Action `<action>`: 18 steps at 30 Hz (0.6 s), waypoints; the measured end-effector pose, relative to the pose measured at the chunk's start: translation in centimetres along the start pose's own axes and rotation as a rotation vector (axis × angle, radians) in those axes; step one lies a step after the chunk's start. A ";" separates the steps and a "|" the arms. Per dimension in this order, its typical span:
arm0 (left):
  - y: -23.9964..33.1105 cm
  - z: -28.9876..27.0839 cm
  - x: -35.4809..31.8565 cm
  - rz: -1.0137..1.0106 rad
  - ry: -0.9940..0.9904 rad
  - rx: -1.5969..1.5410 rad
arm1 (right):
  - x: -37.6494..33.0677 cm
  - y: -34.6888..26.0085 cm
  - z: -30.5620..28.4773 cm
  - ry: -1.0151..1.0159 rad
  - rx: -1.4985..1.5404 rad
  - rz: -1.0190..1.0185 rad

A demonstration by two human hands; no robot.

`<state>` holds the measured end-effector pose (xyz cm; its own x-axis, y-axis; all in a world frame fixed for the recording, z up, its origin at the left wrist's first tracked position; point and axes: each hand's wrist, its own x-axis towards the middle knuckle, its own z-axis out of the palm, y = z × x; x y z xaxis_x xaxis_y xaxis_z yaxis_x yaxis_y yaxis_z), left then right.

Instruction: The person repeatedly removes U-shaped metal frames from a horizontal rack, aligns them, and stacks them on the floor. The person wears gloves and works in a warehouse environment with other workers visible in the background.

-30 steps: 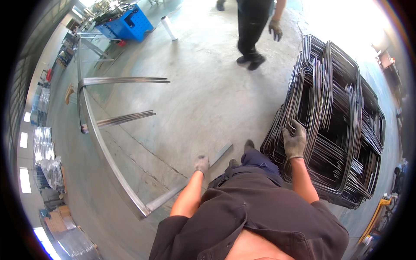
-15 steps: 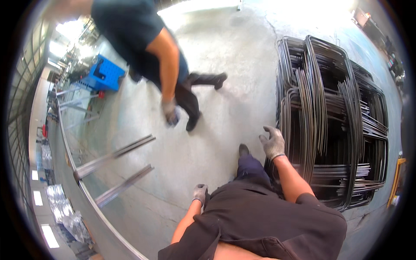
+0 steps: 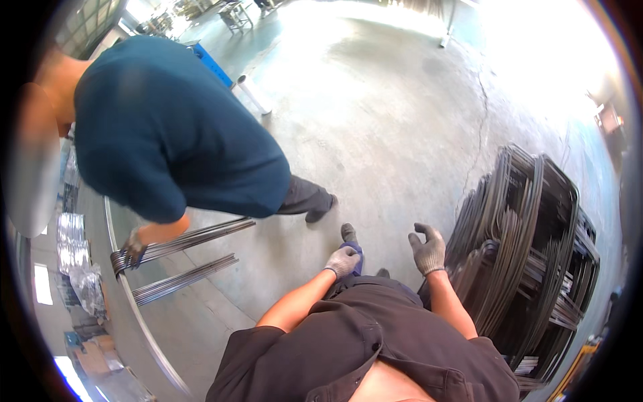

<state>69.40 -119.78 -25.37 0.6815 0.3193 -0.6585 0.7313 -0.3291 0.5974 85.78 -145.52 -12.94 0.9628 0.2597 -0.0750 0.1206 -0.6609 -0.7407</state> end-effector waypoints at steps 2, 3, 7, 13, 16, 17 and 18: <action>1.3 -2.1 4.3 0.020 -0.032 -0.013 | 4.0 -1.7 2.6 -0.081 0.001 -0.010; 2.0 -3.6 6.5 0.019 -0.044 -0.019 | 6.1 -2.1 4.0 -0.127 -0.011 -0.023; 4.2 -12.7 14.8 0.003 0.145 -0.110 | 16.8 -5.1 8.0 -0.254 -0.071 -0.053; 4.6 -26.3 23.8 -0.149 0.269 -0.190 | 31.9 -8.6 12.0 -0.310 -0.085 0.047; 4.6 -29.2 28.9 -0.201 0.302 -0.227 | 41.0 -3.6 16.7 -0.330 -0.169 -0.017; 4.1 -30.6 30.7 -0.228 0.320 -0.200 | 43.7 -3.8 18.3 -0.356 -0.171 -0.008; 3.3 -31.3 32.6 -0.259 0.324 -0.173 | 45.7 -3.9 19.5 -0.382 -0.181 0.013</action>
<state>94.85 -82.62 -30.49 0.4285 0.6422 -0.6356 0.8535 -0.0569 0.5180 124.56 -117.33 -26.54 0.8096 0.4706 -0.3508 0.1824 -0.7698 -0.6117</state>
